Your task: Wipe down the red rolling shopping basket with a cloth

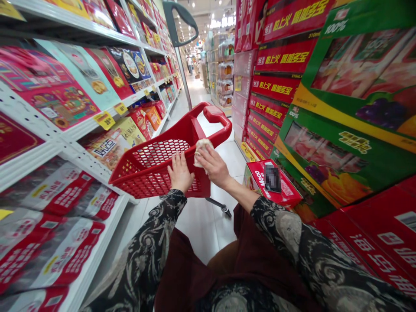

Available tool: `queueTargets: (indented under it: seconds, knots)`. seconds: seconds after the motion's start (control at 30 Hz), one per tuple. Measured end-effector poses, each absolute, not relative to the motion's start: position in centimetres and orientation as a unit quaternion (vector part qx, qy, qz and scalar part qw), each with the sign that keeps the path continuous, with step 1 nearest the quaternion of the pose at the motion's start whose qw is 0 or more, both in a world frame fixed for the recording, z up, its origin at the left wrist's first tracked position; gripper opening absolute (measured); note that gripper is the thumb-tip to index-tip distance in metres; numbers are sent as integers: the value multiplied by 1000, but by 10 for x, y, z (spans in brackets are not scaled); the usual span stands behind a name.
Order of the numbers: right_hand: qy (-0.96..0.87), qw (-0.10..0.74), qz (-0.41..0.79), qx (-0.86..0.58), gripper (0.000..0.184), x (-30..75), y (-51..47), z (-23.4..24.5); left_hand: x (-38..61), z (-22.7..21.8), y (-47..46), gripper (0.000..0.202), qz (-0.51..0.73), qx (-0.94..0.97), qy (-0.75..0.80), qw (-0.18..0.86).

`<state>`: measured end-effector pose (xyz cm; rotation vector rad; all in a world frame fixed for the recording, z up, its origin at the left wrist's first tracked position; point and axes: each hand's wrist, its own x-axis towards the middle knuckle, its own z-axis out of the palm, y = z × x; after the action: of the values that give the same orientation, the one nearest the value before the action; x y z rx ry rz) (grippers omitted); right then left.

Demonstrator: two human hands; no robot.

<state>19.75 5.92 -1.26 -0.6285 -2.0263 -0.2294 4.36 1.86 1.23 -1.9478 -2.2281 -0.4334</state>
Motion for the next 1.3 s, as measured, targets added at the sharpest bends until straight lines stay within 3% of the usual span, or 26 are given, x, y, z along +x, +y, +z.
queueTargets:
  seconds: [0.13,0.43,0.63,0.73,1.03,1.3]
  knots:
    - [-819,466,-120,-312,42,194,73,11,45,14,17,94,-146,-649,-743,66]
    - [-904,337,-97,-244,34,204,53,-71,44,18,13,89,-152,-660,-733,63]
    - [-839,453,-97,-285,41,206,61,-13,44,19,12,91,-143,-657,-739,53]
    - [-815,464,-96,-335,47,205,70,11,44,21,11,92,-141,-658,-738,46]
    - [-884,383,-56,-260,38,206,52,-54,40,21,9,91,-143,-669,-728,53]
    - [-791,522,-62,-312,46,212,67,23,41,20,10,92,-142,-664,-732,54]
